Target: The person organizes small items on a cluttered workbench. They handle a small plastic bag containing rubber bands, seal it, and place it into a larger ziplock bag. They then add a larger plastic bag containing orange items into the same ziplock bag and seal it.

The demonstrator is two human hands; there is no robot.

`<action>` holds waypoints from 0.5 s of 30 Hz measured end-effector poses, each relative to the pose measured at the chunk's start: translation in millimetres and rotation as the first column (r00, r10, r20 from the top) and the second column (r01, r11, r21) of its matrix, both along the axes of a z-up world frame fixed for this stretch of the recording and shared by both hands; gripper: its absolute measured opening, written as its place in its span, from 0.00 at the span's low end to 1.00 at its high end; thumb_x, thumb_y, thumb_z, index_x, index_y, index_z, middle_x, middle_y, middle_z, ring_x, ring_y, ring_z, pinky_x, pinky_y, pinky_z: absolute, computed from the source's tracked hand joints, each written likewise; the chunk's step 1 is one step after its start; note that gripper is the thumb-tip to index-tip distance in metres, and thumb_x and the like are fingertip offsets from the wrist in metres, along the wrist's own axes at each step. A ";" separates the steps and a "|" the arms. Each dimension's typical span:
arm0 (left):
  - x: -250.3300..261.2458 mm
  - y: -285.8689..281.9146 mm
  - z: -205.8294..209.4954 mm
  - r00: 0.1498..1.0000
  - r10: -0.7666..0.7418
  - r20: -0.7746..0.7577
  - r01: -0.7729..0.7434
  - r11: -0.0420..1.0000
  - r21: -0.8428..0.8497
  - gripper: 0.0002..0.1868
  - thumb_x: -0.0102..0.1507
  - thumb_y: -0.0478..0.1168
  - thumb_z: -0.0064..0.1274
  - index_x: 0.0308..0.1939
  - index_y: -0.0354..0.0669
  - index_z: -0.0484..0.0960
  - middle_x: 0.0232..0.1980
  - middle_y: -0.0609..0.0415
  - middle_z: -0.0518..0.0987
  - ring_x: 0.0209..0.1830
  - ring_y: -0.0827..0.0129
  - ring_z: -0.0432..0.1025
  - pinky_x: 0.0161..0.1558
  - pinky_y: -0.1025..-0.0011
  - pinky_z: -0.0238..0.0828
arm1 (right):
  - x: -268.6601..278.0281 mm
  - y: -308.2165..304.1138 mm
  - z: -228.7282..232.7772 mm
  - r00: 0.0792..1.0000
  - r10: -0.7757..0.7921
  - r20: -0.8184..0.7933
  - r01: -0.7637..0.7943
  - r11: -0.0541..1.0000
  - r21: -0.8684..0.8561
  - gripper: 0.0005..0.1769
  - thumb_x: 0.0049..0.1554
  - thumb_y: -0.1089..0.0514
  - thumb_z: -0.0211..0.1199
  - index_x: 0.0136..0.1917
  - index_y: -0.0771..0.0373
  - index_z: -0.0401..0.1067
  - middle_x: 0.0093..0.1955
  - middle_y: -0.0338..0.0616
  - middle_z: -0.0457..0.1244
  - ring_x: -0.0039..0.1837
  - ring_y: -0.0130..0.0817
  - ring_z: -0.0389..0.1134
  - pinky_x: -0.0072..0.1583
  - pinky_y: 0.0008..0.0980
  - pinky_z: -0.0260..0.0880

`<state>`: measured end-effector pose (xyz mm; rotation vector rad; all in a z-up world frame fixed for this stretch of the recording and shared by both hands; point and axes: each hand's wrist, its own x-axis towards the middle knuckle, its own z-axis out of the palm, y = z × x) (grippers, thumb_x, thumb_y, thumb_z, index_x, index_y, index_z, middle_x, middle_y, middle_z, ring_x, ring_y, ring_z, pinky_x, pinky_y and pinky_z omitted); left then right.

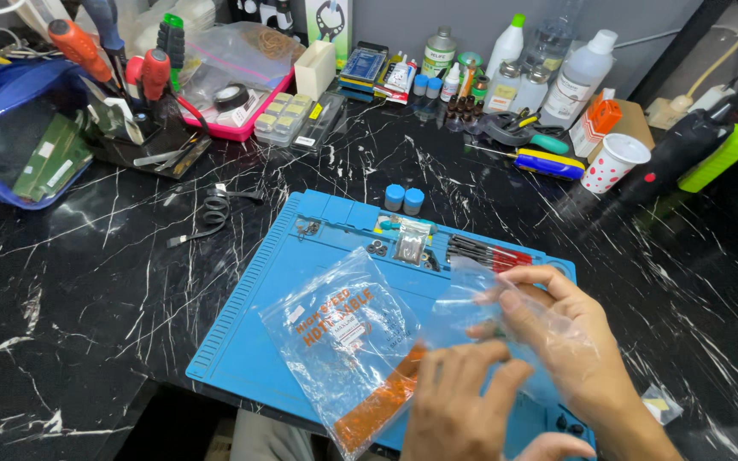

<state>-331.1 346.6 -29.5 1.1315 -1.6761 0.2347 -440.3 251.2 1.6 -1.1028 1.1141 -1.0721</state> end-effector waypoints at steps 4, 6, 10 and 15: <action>17.2 0.9 13.0 0.907 0.221 -0.357 -0.182 0.973 0.141 0.26 0.63 0.60 0.53 0.54 0.46 0.77 0.57 0.49 0.76 0.57 0.56 0.73 0.58 0.59 0.68 | -5.1 -5.5 1.9 0.995 0.072 -0.071 -0.071 0.997 0.017 0.22 0.53 0.59 0.64 0.60 0.68 0.72 0.55 0.65 0.73 0.40 0.53 0.75 0.43 0.42 0.72; 28.4 -3.2 18.8 0.854 0.255 -0.452 -0.175 0.961 0.212 0.26 0.63 0.49 0.59 0.61 0.40 0.74 0.61 0.46 0.75 0.63 0.53 0.72 0.64 0.56 0.67 | -6.7 -7.7 3.4 0.993 0.116 0.006 -0.116 0.991 0.066 0.23 0.53 0.60 0.63 0.62 0.70 0.70 0.57 0.69 0.71 0.37 0.59 0.74 0.36 0.48 0.72; 44.2 -11.2 22.2 0.561 0.281 -0.779 0.296 0.811 0.505 0.14 0.61 0.45 0.60 0.50 0.50 0.87 0.34 0.61 0.86 0.35 0.78 0.77 0.34 0.75 0.82 | -17.5 -13.2 -4.5 0.944 0.306 0.125 -0.319 0.942 0.102 0.30 0.54 0.55 0.62 0.67 0.69 0.68 0.62 0.64 0.70 0.40 0.64 0.76 0.36 0.46 0.75; 51.9 -10.5 16.3 0.570 0.265 -0.778 0.214 0.866 0.452 0.10 0.64 0.45 0.57 0.41 0.47 0.91 0.35 0.61 0.89 0.34 0.76 0.83 0.43 0.77 0.79 | -15.5 -16.2 -1.8 0.954 0.259 0.155 -0.283 0.944 0.168 0.42 0.54 0.46 0.60 0.77 0.66 0.59 0.69 0.68 0.69 0.43 0.61 0.78 0.35 0.46 0.75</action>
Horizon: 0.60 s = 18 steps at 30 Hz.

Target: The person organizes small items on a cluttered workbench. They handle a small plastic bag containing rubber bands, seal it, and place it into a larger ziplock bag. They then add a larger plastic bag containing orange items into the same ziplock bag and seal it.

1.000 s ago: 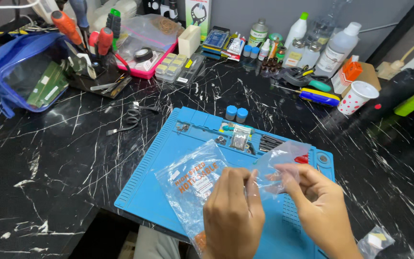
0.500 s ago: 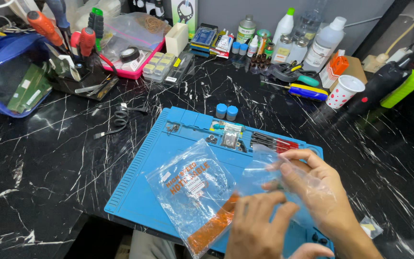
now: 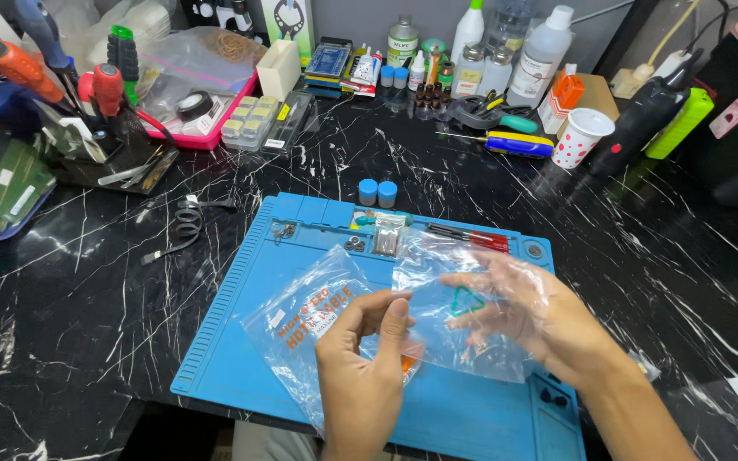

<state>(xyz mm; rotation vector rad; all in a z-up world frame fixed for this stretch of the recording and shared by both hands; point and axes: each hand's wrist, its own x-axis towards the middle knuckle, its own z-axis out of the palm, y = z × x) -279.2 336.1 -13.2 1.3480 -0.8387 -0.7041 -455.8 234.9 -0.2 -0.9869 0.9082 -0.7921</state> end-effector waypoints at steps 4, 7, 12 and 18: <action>0.4 2.0 1.1 0.999 0.036 0.012 -0.036 0.997 0.071 0.10 0.64 0.45 0.56 0.41 0.49 0.91 0.35 0.61 0.89 0.35 0.76 0.83 0.40 0.76 0.82 | 7.7 6.5 9.3 0.996 -0.040 -0.076 0.042 0.999 0.018 0.39 0.52 0.44 0.58 0.73 0.64 0.64 0.69 0.69 0.70 0.44 0.65 0.78 0.39 0.47 0.75; -3.9 5.0 -1.4 0.952 0.152 0.267 -0.145 0.988 -0.046 0.14 0.64 0.45 0.58 0.51 0.48 0.84 0.44 0.58 0.84 0.44 0.70 0.78 0.51 0.69 0.73 | 10.6 12.0 10.2 0.990 -0.058 -0.127 0.045 0.994 -0.100 0.38 0.53 0.44 0.57 0.71 0.67 0.64 0.66 0.67 0.72 0.41 0.62 0.79 0.34 0.44 0.75; -31.1 22.8 -2.7 0.813 0.081 0.577 0.064 0.972 -0.227 0.36 0.56 0.55 0.69 0.64 0.48 0.74 0.60 0.49 0.74 0.59 0.54 0.69 0.60 0.58 0.67 | 11.3 32.9 -3.8 0.979 -0.124 -0.161 0.078 0.962 -0.263 0.32 0.58 0.45 0.52 0.69 0.66 0.60 0.67 0.59 0.71 0.46 0.58 0.81 0.35 0.42 0.82; -49.0 27.9 -12.6 0.823 -0.060 0.565 0.280 0.908 -0.311 0.22 0.68 0.47 0.53 0.61 0.38 0.76 0.59 0.43 0.77 0.55 0.49 0.73 0.60 0.54 0.70 | 8.5 64.7 14.5 0.958 -0.119 -0.263 0.020 0.937 -0.350 0.38 0.59 0.50 0.49 0.82 0.47 0.54 0.78 0.47 0.64 0.60 0.49 0.81 0.60 0.39 0.79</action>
